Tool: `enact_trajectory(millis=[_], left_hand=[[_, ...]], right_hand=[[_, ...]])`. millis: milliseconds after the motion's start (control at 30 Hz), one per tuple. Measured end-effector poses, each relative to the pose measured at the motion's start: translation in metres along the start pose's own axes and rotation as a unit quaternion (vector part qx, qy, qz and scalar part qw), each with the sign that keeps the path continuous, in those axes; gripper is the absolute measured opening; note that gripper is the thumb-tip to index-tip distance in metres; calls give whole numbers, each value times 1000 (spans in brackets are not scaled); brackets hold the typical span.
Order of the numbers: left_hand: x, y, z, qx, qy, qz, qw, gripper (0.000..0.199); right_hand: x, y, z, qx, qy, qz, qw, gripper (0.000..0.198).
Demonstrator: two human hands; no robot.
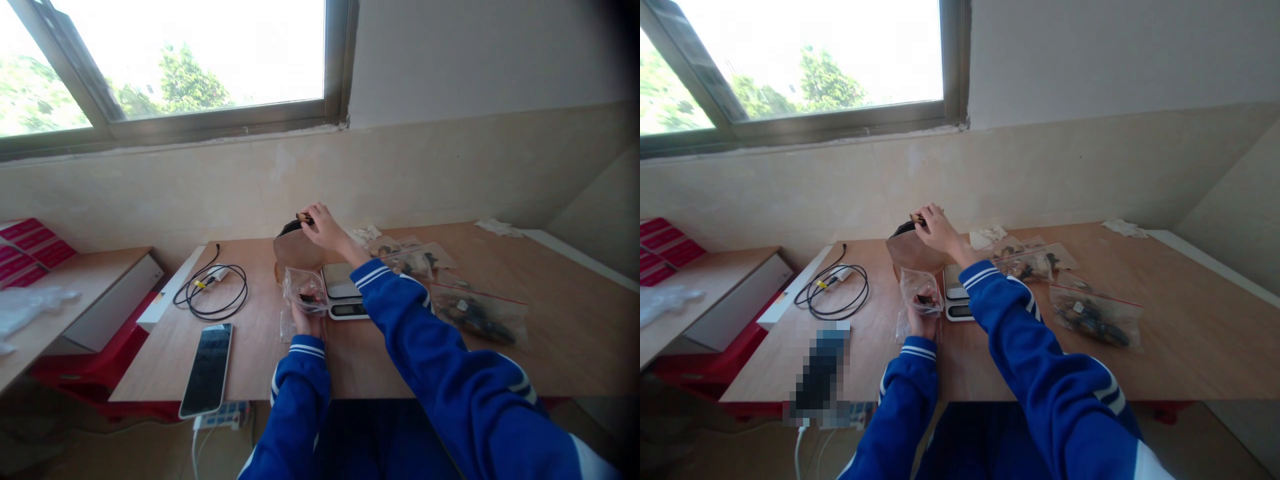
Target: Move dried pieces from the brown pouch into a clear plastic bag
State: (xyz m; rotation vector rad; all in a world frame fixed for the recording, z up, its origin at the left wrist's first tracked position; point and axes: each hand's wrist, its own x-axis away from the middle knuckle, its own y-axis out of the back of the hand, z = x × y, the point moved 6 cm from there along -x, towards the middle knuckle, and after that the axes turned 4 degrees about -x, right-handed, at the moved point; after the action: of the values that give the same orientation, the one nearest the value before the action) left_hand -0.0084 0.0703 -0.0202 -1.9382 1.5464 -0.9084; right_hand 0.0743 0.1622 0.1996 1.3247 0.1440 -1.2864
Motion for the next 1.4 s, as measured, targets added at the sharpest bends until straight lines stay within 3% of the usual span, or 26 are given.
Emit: enact_trajectory(millis=[200, 433, 667, 833, 1067, 1400], left_hand=[[3, -5, -4, 19, -4, 10, 1000, 34], [3, -4, -4, 19, -5, 12, 1000, 34], [3, -4, -4, 20, -6, 13, 1000, 34], [4, -7, -4, 27, 7, 15, 999, 32], [5, -9, -5, 62, 6, 27, 998, 29], [3, -6, -4, 56, 5, 24, 998, 34]], right_hand=[[6, 1, -1, -35, 4, -28, 999, 20], [12, 5, -8, -93, -33, -112, 989, 16], [11, -2, -1, -15, -27, -60, 998, 12], [14, 2, 4, -42, -11, -97, 994, 24], [16, 3, 4, -47, 20, -100, 994, 11], [23, 4, 3, -47, 29, -52, 997, 29]])
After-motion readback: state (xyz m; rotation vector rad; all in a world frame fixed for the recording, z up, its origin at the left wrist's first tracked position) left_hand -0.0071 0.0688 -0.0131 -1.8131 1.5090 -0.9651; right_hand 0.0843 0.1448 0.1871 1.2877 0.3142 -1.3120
